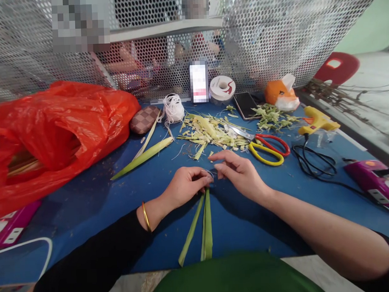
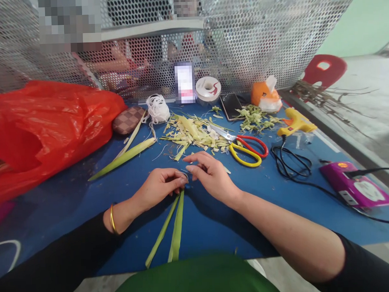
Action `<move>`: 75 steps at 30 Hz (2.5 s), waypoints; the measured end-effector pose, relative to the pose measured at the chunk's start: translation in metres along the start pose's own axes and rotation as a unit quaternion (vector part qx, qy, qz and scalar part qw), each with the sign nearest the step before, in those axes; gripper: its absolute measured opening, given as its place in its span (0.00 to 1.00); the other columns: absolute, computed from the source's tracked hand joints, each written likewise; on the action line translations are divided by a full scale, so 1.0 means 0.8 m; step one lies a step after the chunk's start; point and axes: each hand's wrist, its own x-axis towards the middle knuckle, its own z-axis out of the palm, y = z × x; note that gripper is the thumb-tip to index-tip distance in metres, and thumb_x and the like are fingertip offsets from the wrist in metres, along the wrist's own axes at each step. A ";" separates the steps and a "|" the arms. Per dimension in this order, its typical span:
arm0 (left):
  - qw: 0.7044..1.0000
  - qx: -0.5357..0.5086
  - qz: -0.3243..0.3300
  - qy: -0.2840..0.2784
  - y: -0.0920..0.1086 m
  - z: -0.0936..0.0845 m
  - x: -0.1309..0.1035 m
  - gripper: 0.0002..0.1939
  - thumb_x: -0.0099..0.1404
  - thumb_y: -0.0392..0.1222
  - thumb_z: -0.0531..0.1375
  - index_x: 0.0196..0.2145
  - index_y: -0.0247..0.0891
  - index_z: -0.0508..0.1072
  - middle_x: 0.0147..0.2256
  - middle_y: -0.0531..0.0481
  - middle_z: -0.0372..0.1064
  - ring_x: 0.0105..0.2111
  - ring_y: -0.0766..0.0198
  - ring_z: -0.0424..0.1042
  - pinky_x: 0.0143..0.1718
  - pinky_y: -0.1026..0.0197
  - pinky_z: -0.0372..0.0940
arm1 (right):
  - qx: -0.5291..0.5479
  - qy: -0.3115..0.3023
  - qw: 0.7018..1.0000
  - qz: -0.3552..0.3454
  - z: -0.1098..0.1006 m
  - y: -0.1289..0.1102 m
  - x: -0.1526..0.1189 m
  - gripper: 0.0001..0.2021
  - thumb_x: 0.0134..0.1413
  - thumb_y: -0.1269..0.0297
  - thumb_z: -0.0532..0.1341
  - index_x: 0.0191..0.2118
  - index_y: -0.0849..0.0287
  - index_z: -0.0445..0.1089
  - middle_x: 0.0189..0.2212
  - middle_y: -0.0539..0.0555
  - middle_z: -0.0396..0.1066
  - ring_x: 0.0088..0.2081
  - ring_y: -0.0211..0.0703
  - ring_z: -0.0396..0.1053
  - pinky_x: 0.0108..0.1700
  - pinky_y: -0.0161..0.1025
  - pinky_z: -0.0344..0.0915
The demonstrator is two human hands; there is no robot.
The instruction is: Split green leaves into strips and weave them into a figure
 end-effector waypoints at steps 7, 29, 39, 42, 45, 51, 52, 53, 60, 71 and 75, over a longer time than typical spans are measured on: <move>1.000 0.011 0.009 0.013 -0.001 -0.002 0.000 0.07 0.59 0.41 0.62 0.29 0.34 0.76 0.23 0.54 0.71 0.18 0.73 0.63 0.22 0.68 0.58 | -0.010 -0.044 0.997 0.065 0.003 0.003 -0.001 0.10 0.51 0.57 0.65 0.30 0.58 0.70 0.25 0.49 0.69 0.24 0.36 0.66 0.27 0.35 0.65; 0.995 -0.085 -0.042 0.018 0.009 -0.010 0.000 0.09 0.52 0.43 0.67 0.28 0.36 0.73 0.19 0.58 0.65 0.16 0.75 0.60 0.17 0.70 0.55 | -0.267 -0.190 0.911 -0.249 -0.005 -0.007 -0.014 0.07 0.64 0.69 0.52 0.36 0.57 0.66 0.34 0.56 0.69 0.32 0.41 0.69 0.33 0.37 0.64; 0.998 -0.054 -0.028 0.027 0.009 -0.010 0.000 0.07 0.50 0.39 0.68 0.26 0.35 0.74 0.21 0.56 0.70 0.17 0.74 0.64 0.20 0.70 0.59 | 0.095 -0.116 0.988 -0.037 -0.014 -0.006 -0.013 0.10 0.63 0.58 0.57 0.36 0.60 0.69 0.20 0.47 0.66 0.20 0.35 0.66 0.25 0.35 0.63; 0.999 -0.027 -0.004 0.030 0.007 -0.010 0.001 0.06 0.51 0.38 0.67 0.26 0.35 0.73 0.21 0.56 0.70 0.18 0.73 0.65 0.20 0.69 0.60 | 0.035 -0.037 0.999 -0.004 -0.003 -0.003 -0.009 0.05 0.59 0.64 0.59 0.39 0.58 0.67 0.30 0.50 0.72 0.22 0.33 0.68 0.27 0.34 0.67; 0.999 0.023 0.022 0.038 0.005 -0.011 -0.001 0.04 0.53 0.37 0.65 0.26 0.35 0.74 0.21 0.55 0.70 0.19 0.70 0.67 0.22 0.68 0.61 | -0.008 -0.066 0.998 0.015 0.003 -0.001 -0.008 0.07 0.57 0.68 0.58 0.42 0.58 0.66 0.36 0.52 0.74 0.23 0.33 0.70 0.27 0.33 0.68; 0.953 0.251 0.159 0.066 0.004 -0.011 -0.009 0.06 0.57 0.31 0.60 0.29 0.39 0.76 0.25 0.55 0.75 0.24 0.68 0.71 0.27 0.67 0.63 | -0.124 -0.099 0.986 -0.043 0.001 0.004 -0.011 0.12 0.56 0.75 0.55 0.45 0.55 0.66 0.38 0.52 0.75 0.24 0.33 0.70 0.29 0.32 0.67; 0.935 0.290 0.192 0.070 0.003 -0.011 -0.010 0.07 0.58 0.30 0.60 0.29 0.40 0.76 0.26 0.54 0.76 0.25 0.68 0.72 0.29 0.66 0.63 | -0.139 -0.099 0.984 -0.051 0.001 0.005 -0.011 0.13 0.56 0.76 0.55 0.45 0.55 0.66 0.38 0.52 0.75 0.24 0.34 0.70 0.29 0.33 0.67; 0.914 0.326 0.229 0.073 0.003 -0.010 -0.011 0.07 0.59 0.30 0.59 0.30 0.40 0.75 0.28 0.54 0.76 0.26 0.67 0.73 0.30 0.66 0.64 | -0.150 -0.100 0.982 -0.057 0.001 0.006 -0.011 0.14 0.56 0.76 0.55 0.46 0.55 0.66 0.38 0.52 0.75 0.24 0.34 0.71 0.30 0.33 0.67; 0.776 0.495 0.379 0.096 -0.004 -0.009 -0.012 0.10 0.68 0.33 0.52 0.34 0.38 0.73 0.35 0.48 0.78 0.35 0.63 0.76 0.36 0.62 0.67 | -0.125 -0.088 0.987 -0.040 0.005 0.008 -0.009 0.13 0.54 0.77 0.55 0.43 0.56 0.66 0.36 0.51 0.76 0.24 0.35 0.71 0.30 0.33 0.68; 0.696 0.564 0.428 0.121 0.002 -0.006 -0.016 0.11 0.69 0.33 0.52 0.34 0.37 0.73 0.35 0.46 0.77 0.34 0.63 0.74 0.36 0.61 0.67 | -0.065 -0.086 0.993 -0.046 0.007 0.008 -0.007 0.09 0.58 0.74 0.56 0.40 0.57 0.72 0.35 0.52 0.68 0.27 0.35 0.68 0.31 0.34 0.68; 0.716 0.545 0.418 0.125 0.002 -0.005 -0.015 0.10 0.69 0.34 0.52 0.33 0.38 0.72 0.35 0.47 0.77 0.32 0.64 0.74 0.36 0.62 0.67 | -0.023 -0.080 0.996 -0.023 0.008 0.010 -0.005 0.06 0.56 0.73 0.58 0.33 0.58 0.71 0.34 0.50 0.64 0.26 0.33 0.67 0.29 0.34 0.68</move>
